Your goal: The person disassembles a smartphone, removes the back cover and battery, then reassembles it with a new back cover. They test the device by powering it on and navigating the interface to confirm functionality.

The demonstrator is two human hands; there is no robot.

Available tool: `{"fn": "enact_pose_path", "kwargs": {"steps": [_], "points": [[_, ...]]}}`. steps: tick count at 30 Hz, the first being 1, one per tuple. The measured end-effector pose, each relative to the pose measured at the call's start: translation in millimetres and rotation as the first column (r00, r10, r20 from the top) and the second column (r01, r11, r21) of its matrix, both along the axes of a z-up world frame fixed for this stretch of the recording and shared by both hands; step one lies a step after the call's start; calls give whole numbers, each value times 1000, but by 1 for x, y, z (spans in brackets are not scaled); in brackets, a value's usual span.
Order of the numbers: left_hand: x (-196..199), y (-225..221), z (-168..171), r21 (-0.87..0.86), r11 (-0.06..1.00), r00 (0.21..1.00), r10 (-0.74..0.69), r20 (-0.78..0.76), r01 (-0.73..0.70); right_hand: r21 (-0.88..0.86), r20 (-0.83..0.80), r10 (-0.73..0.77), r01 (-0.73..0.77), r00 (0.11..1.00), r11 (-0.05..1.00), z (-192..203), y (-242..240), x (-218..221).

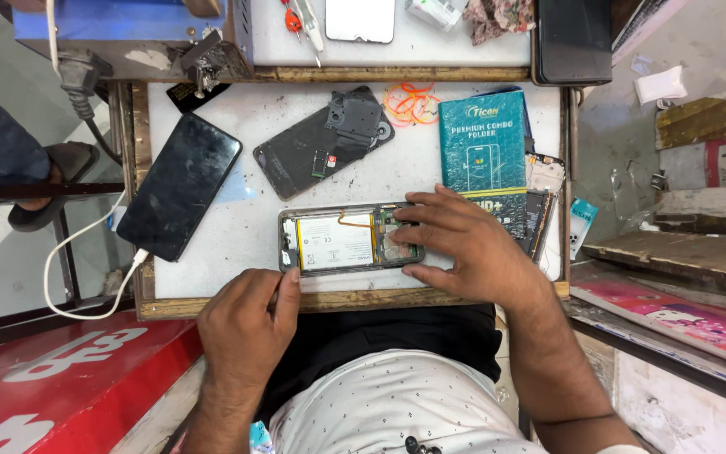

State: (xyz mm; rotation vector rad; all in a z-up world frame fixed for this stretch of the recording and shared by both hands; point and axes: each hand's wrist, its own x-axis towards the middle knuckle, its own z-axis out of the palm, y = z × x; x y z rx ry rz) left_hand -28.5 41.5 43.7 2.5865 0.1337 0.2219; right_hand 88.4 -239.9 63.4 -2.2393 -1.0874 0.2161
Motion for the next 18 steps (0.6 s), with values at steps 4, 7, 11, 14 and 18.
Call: {"fn": "enact_pose_path", "kwargs": {"steps": [4, 7, 11, 14, 18], "points": [[19, 8, 19, -10, 1000, 999, 1, -37, -1, -46, 6, -31, 32, 999, 998, -1, 5, -8], [42, 7, 27, -47, 998, 995, -39, 94, 43, -61, 12, -77, 77, 997, 995, -5, 8, -18], [95, 1, 21, -22, 985, 955, -161, 250, 172, 2, 83, -171, 171, 982, 985, -14, 10, -33], [140, -17, 11, 84, 980, 953, -197, 232, 182, 59, 126, -223, 217, 967, 974, -25, 13, -42], [178, -53, 0, 183, 968, 980, -187, 71, 172, 89, 174, -261, 249, 949, 964, -36, 10, -49]]}}
